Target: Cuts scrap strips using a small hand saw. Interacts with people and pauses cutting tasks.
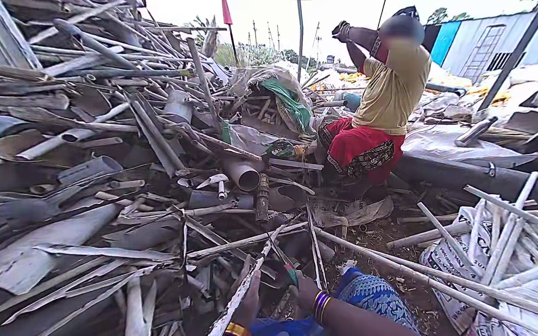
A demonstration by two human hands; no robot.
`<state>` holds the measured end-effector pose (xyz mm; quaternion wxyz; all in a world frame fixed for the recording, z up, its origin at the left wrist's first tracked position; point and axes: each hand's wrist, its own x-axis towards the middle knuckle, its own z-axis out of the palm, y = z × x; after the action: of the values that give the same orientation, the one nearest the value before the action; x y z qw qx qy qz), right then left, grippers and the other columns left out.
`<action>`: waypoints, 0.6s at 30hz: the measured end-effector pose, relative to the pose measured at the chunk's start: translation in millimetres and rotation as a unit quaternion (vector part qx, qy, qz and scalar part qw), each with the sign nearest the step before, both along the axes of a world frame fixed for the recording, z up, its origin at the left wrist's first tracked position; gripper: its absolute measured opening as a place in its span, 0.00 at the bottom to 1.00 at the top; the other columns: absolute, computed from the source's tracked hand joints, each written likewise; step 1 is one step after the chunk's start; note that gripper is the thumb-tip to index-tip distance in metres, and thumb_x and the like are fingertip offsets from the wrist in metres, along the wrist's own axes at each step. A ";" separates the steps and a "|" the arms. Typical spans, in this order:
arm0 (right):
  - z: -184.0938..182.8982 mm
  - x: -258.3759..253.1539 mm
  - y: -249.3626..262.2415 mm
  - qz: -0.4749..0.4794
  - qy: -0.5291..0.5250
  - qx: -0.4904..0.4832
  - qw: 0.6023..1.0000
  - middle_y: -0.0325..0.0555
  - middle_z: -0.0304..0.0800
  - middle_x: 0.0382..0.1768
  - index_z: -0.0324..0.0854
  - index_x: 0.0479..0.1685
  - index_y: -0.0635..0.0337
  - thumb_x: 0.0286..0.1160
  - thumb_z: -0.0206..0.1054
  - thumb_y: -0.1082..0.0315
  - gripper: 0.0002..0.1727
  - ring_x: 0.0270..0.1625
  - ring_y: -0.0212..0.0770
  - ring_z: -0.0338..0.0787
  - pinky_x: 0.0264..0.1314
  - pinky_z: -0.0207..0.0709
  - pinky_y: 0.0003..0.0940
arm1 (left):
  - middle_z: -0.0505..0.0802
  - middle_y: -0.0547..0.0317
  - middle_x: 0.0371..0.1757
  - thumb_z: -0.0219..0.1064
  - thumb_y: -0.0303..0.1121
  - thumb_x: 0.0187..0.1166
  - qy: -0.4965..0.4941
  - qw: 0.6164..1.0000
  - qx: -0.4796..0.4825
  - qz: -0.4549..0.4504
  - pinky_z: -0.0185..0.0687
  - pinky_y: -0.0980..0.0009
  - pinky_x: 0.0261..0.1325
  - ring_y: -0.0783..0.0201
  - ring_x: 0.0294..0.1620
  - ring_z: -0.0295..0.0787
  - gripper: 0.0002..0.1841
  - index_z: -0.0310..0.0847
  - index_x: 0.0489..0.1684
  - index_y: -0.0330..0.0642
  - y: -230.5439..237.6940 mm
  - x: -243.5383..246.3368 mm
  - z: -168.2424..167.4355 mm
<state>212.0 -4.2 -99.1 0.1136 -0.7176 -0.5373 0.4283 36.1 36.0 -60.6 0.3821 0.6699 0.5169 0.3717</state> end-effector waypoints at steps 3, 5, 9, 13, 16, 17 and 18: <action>19.2 -11.4 -6.3 0.086 0.002 0.064 0.994 0.73 0.86 0.61 0.54 0.91 0.62 0.94 0.51 0.55 0.32 0.66 0.68 0.87 0.72 0.74 0.63 | 0.71 0.32 0.86 0.54 0.32 0.88 -0.015 0.999 0.006 0.031 0.51 0.54 0.92 0.43 0.90 0.64 0.30 0.59 0.88 0.28 3.8 -3.6 8.4; 17.5 -16.1 -5.7 0.074 -0.025 0.052 0.996 0.72 0.85 0.64 0.52 0.92 0.61 0.94 0.50 0.55 0.33 0.68 0.67 0.86 0.74 0.74 0.63 | 0.72 0.31 0.85 0.54 0.33 0.87 -0.024 0.999 0.020 0.035 0.52 0.53 0.91 0.42 0.89 0.65 0.30 0.59 0.88 0.27 4.8 -5.7 9.6; -2.6 -11.2 -3.7 -0.015 -0.040 -0.011 0.999 0.71 0.83 0.68 0.53 0.89 0.65 0.93 0.51 0.57 0.32 0.71 0.64 0.85 0.76 0.74 0.60 | 0.73 0.31 0.85 0.53 0.33 0.87 -0.033 0.999 0.014 0.013 0.54 0.56 0.91 0.44 0.88 0.67 0.31 0.58 0.88 0.26 0.6 -5.6 0.7; 29.1 -34.4 -24.7 0.095 -0.046 0.060 0.993 0.72 0.86 0.62 0.51 0.92 0.65 0.94 0.51 0.57 0.33 0.66 0.67 0.88 0.72 0.76 0.63 | 0.76 0.29 0.82 0.55 0.28 0.87 -0.057 0.997 0.016 0.057 0.56 0.54 0.90 0.41 0.86 0.70 0.27 0.63 0.85 0.23 0.3 -6.0 8.2; 10.8 -29.2 -17.4 0.038 -0.051 0.015 0.998 0.73 0.84 0.66 0.50 0.91 0.66 0.94 0.51 0.59 0.33 0.70 0.66 0.86 0.75 0.75 0.60 | 0.74 0.28 0.83 0.54 0.30 0.86 -0.080 0.995 0.001 0.062 0.58 0.52 0.89 0.40 0.85 0.71 0.29 0.60 0.87 0.25 0.5 -8.8 3.6; 3.0 -20.1 -10.5 0.011 -0.058 -0.019 0.998 0.72 0.82 0.69 0.50 0.90 0.66 0.93 0.51 0.60 0.33 0.73 0.65 0.84 0.77 0.73 0.58 | 0.74 0.29 0.83 0.54 0.30 0.86 -0.086 0.995 -0.002 0.057 0.58 0.53 0.88 0.41 0.85 0.70 0.30 0.60 0.87 0.26 0.8 -8.1 2.6; -1.2 -11.7 -6.2 0.005 -0.069 -0.050 0.996 0.71 0.80 0.71 0.51 0.89 0.67 0.92 0.52 0.60 0.32 0.74 0.64 0.83 0.78 0.72 0.58 | 0.74 0.31 0.84 0.54 0.31 0.85 -0.085 0.995 -0.005 0.046 0.58 0.54 0.88 0.43 0.86 0.70 0.31 0.60 0.88 0.27 0.5 -7.6 2.2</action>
<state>200.3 -10.3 -100.4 0.0386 -0.7474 -0.5253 0.4048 28.5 36.5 -58.3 0.4105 0.6094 0.5145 0.4420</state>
